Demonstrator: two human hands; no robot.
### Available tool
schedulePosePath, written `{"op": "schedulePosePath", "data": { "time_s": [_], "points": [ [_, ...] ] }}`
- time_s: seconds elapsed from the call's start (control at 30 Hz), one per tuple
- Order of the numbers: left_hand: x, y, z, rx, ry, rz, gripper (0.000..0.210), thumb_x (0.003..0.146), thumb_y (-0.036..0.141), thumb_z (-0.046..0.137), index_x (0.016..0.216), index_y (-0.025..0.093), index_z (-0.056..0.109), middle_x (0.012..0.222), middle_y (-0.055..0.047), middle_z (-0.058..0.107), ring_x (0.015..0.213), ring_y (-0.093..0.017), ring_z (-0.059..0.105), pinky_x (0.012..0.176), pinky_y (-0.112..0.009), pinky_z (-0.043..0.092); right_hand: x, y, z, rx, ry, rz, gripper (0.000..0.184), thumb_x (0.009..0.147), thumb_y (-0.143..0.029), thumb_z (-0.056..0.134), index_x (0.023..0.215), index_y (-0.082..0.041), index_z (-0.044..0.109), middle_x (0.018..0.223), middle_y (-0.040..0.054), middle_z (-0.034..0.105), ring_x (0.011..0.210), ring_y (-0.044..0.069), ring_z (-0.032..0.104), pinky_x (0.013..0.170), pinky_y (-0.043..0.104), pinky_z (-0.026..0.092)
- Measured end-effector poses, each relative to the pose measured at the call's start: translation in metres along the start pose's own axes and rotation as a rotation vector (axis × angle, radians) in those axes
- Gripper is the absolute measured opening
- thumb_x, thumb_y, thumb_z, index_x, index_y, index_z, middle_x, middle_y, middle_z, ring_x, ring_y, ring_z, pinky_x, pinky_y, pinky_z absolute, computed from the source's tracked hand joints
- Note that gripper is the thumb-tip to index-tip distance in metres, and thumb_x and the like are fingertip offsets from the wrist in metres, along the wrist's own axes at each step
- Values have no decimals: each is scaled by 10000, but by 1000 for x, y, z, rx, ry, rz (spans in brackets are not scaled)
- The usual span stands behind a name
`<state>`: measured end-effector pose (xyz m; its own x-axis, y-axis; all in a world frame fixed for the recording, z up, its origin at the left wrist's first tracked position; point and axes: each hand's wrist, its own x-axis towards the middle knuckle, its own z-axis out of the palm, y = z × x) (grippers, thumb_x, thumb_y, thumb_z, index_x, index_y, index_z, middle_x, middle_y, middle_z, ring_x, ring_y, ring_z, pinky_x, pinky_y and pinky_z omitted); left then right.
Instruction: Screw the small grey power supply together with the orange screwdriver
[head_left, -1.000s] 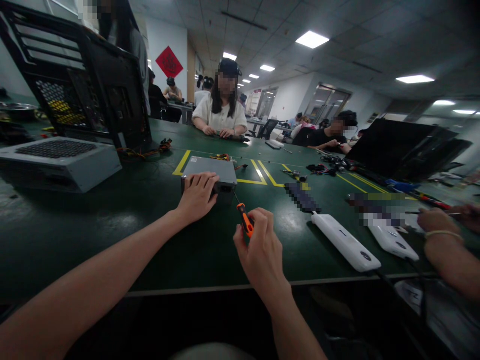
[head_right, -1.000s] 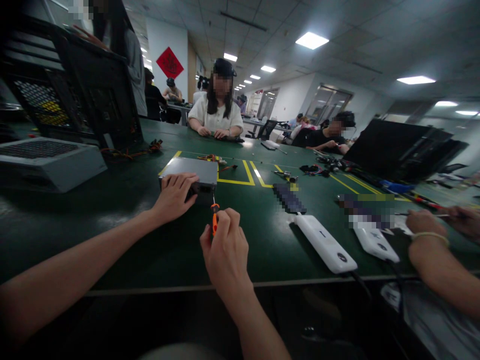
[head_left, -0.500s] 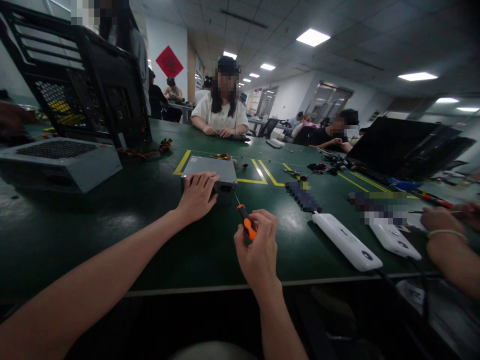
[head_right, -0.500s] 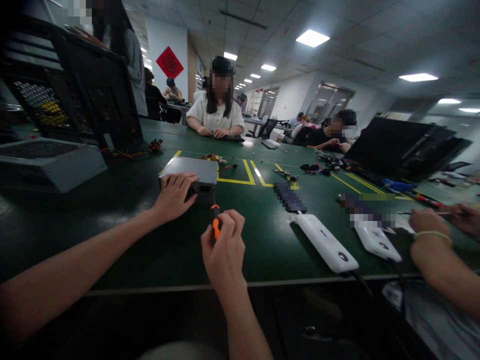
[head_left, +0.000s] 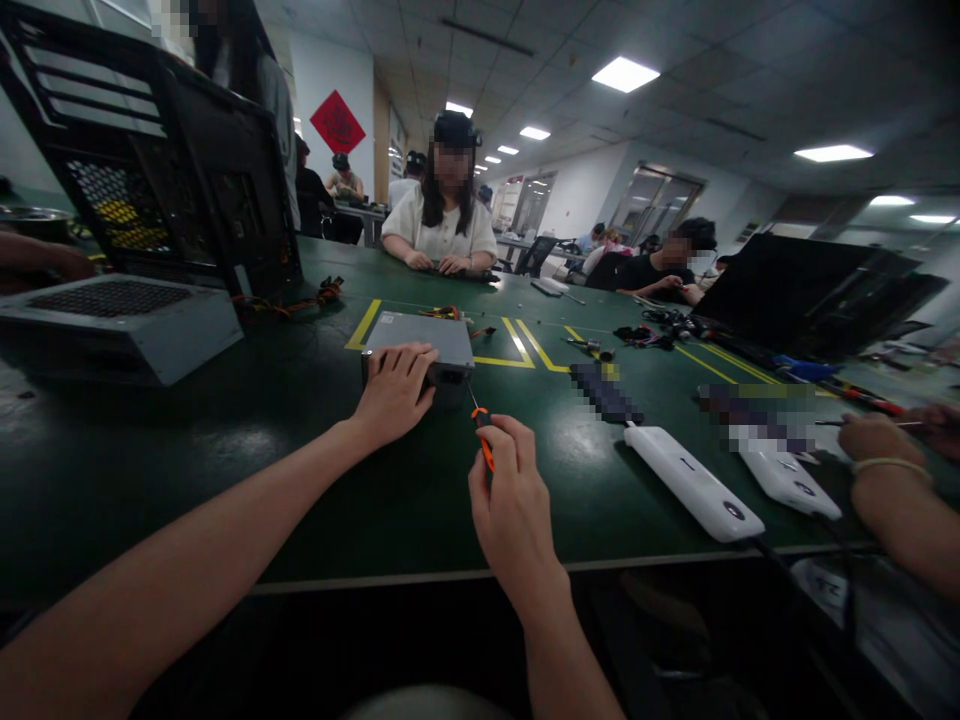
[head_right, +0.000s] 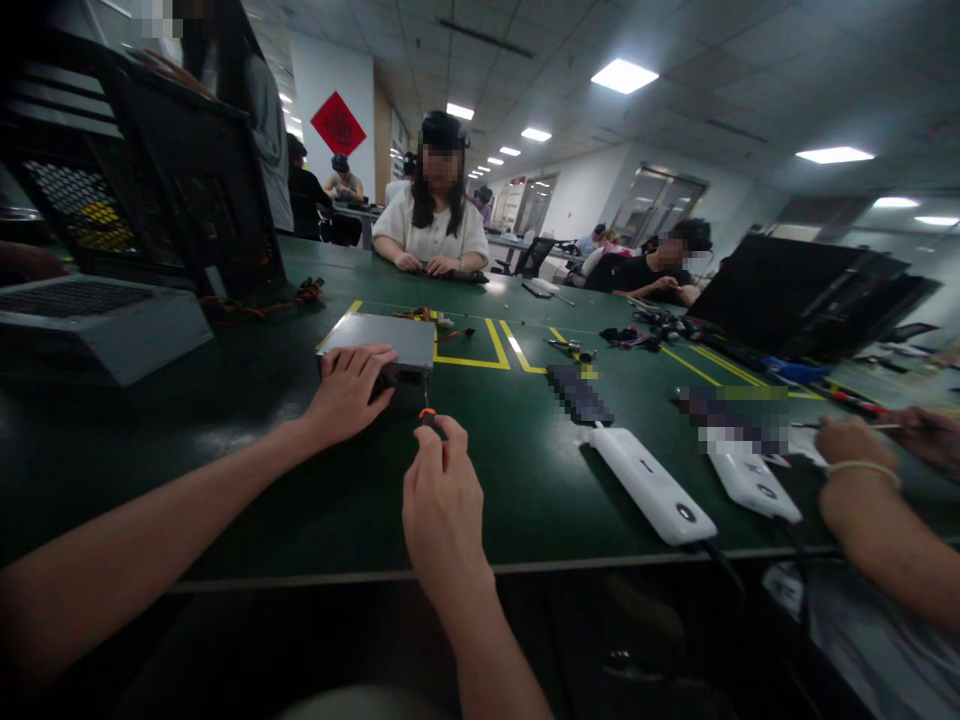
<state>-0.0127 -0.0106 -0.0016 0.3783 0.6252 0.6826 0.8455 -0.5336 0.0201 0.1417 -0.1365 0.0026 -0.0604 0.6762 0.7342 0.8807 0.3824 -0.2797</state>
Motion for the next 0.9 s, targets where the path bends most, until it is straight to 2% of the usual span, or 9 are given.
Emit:
{"op": "schedulePosePath", "data": {
  "time_s": [0.27, 0.43, 0.5, 0.7, 0.83, 0.9],
  "points": [
    [0, 1, -1, 7, 4, -5, 401, 812, 224, 473, 1210, 180, 443, 1284, -103, 480, 1181, -271, 401, 986, -447, 273, 2, 7, -2, -58, 49, 110, 249, 925, -323, 373, 1017, -152, 530, 899, 81, 611, 726, 178, 630, 537, 263, 499],
    [0, 2, -2, -15, 1, -7, 413, 806, 222, 478, 1216, 186, 444, 1283, -109, 479, 1187, -277, 391, 989, -457, 264, -2, 4, -2, -22, -3, 31, 234, 893, -206, 369, 1075, -128, 492, 1117, 158, 537, 895, 199, 616, 667, 310, 533],
    [0, 1, -2, -19, 0, -5, 406, 812, 227, 473, 1214, 181, 444, 1282, -111, 479, 1186, -276, 393, 993, -455, 262, -2, 4, -2, -9, 10, 14, 227, 900, -188, 345, 1066, -125, 486, 1091, 156, 549, 923, 201, 610, 696, 314, 532],
    [0, 0, -1, -33, -6, -8, 411, 814, 234, 473, 1221, 192, 429, 1276, -113, 479, 1187, -280, 390, 984, -468, 261, -3, 9, -3, -82, 42, 109, 268, 944, -328, 320, 1014, -153, 511, 852, 74, 623, 655, 173, 633, 525, 270, 492],
    [0, 0, -1, 3, -8, -3, 402, 821, 241, 469, 1216, 181, 428, 1283, -107, 478, 1186, -274, 392, 989, -451, 261, -5, 5, -3, -33, -12, 63, 245, 920, -273, 362, 1090, -142, 478, 1129, 153, 545, 866, 200, 627, 645, 315, 530],
    [0, 1, -2, 12, -10, -1, 400, 822, 241, 466, 1215, 174, 430, 1285, -109, 478, 1182, -273, 396, 992, -445, 260, -4, 3, -2, -1, -20, 18, 227, 909, -211, 360, 1093, -147, 475, 1190, 159, 510, 946, 200, 603, 718, 331, 531]
  ]
}}
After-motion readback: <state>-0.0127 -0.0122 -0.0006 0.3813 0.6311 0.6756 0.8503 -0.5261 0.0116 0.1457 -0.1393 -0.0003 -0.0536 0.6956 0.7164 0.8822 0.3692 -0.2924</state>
